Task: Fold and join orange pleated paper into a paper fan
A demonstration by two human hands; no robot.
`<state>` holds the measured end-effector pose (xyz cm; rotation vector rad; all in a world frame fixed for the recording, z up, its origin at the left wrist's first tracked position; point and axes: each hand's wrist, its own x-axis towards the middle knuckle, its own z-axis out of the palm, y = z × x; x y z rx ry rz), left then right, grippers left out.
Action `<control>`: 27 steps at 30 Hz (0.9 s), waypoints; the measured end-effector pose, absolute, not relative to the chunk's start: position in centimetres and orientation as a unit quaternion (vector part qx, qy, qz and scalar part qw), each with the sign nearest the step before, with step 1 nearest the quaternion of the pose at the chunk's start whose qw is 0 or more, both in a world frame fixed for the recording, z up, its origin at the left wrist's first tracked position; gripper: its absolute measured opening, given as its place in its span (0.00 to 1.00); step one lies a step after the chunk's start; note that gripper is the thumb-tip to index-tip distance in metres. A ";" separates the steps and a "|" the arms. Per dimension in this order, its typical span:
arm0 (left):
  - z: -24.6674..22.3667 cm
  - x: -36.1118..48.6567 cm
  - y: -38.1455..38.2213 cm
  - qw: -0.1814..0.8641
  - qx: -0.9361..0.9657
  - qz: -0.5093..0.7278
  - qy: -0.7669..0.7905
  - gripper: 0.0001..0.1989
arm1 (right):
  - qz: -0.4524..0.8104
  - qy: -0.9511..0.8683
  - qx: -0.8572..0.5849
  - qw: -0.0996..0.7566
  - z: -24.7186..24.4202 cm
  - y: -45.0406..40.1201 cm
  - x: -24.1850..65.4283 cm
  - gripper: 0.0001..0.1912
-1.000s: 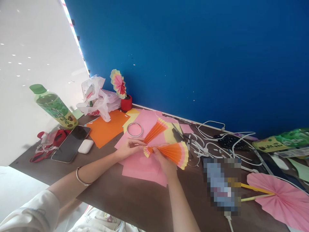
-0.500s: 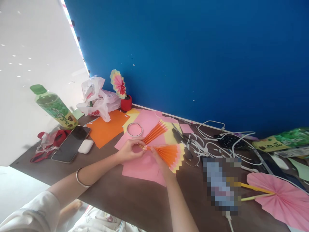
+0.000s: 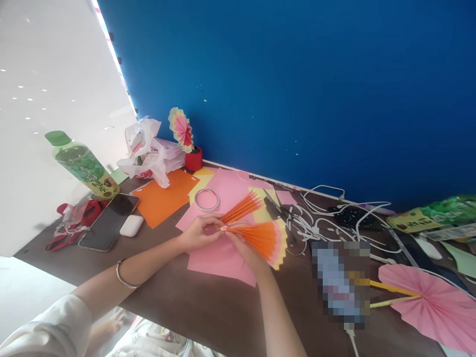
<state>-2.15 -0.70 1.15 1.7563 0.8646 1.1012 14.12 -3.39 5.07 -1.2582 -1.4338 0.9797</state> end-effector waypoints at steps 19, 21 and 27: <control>1.8 -2.3 -0.4 0.573 0.603 0.413 0.371 0.12 | 0.342 -0.579 -0.517 0.530 3.4 -3.1 14.5 0.08; 1.6 -2.3 -0.1 0.608 0.555 0.419 0.383 0.12 | 0.344 -0.560 -0.514 0.551 3.8 -2.9 14.6 0.09; 1.4 -2.2 0.4 0.688 0.423 0.488 0.330 0.14 | 0.411 -0.513 -0.503 0.562 3.2 -2.6 14.8 0.10</control>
